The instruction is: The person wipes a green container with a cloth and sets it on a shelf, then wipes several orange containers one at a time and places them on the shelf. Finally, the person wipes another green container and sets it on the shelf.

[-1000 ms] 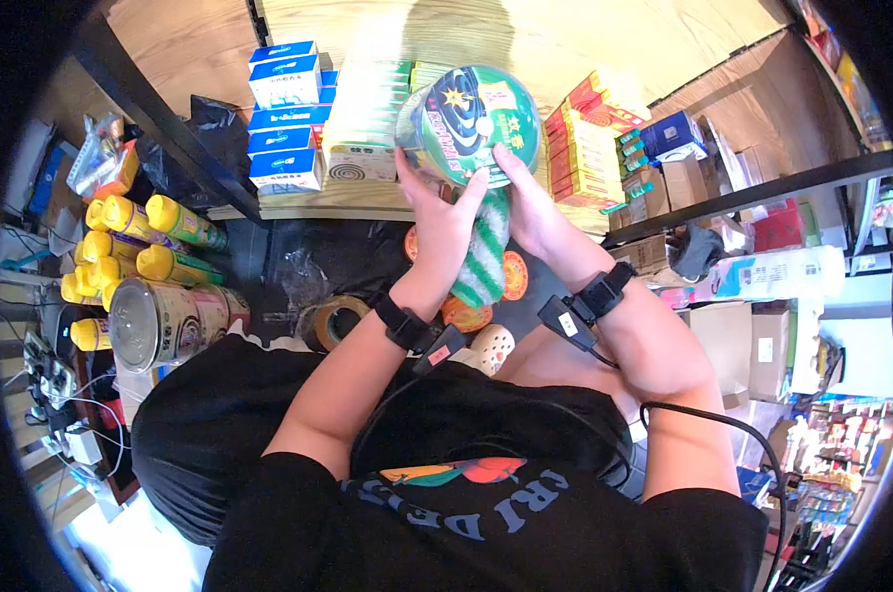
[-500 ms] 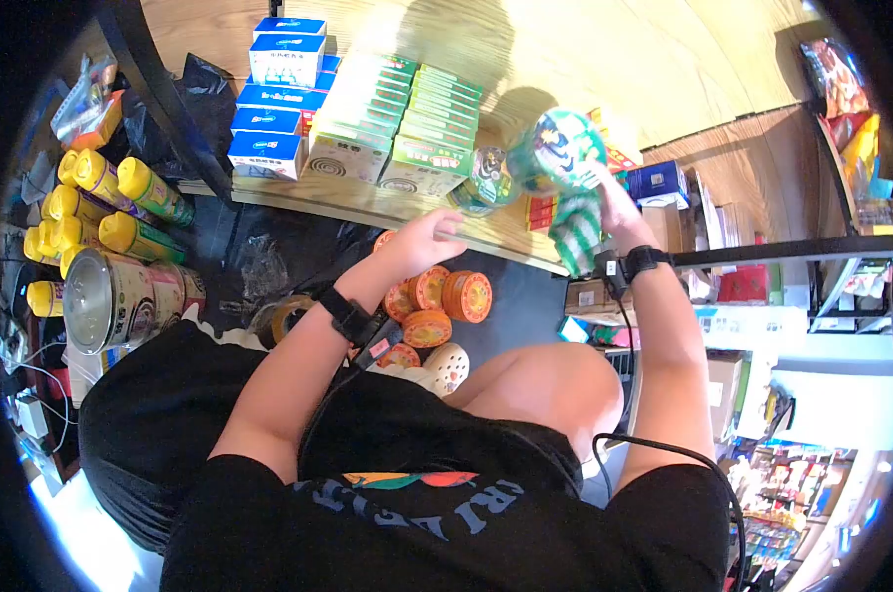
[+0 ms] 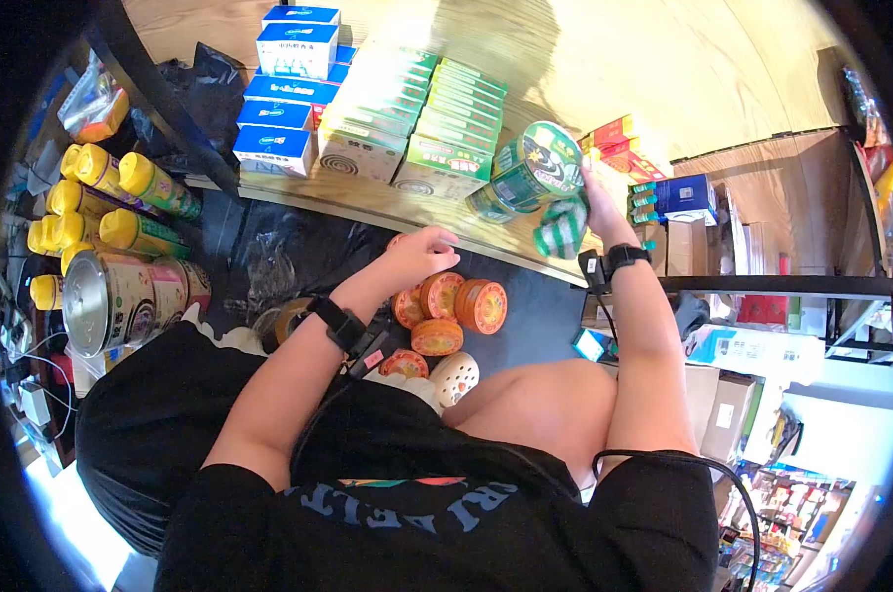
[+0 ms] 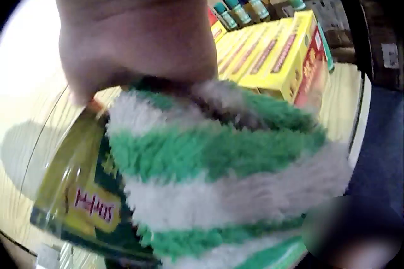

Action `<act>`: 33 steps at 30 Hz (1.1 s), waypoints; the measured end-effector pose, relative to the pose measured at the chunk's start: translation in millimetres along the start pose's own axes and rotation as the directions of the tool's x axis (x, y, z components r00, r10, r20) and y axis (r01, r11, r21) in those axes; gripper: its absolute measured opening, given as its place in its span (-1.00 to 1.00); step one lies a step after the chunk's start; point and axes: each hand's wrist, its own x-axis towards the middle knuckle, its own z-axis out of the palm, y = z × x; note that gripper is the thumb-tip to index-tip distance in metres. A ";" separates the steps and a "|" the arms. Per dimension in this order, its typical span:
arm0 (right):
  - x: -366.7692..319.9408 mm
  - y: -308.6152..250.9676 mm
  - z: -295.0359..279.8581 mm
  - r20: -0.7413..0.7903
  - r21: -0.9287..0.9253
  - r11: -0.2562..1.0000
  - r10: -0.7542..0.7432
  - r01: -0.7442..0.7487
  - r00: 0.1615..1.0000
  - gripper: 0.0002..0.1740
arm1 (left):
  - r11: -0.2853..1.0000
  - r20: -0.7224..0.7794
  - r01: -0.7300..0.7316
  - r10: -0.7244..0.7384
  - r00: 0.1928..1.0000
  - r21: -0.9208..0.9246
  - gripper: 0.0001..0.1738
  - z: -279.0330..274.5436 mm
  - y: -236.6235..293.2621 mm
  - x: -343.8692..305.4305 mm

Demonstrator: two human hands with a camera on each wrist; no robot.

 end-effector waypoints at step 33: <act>124.6 69.5 19.0 0.031 0.110 0.994 0.006 -0.009 0.999 -0.71 | 0.971 -0.066 -0.001 -0.015 0.998 -0.237 -0.61 -31.4 -34.4 13.0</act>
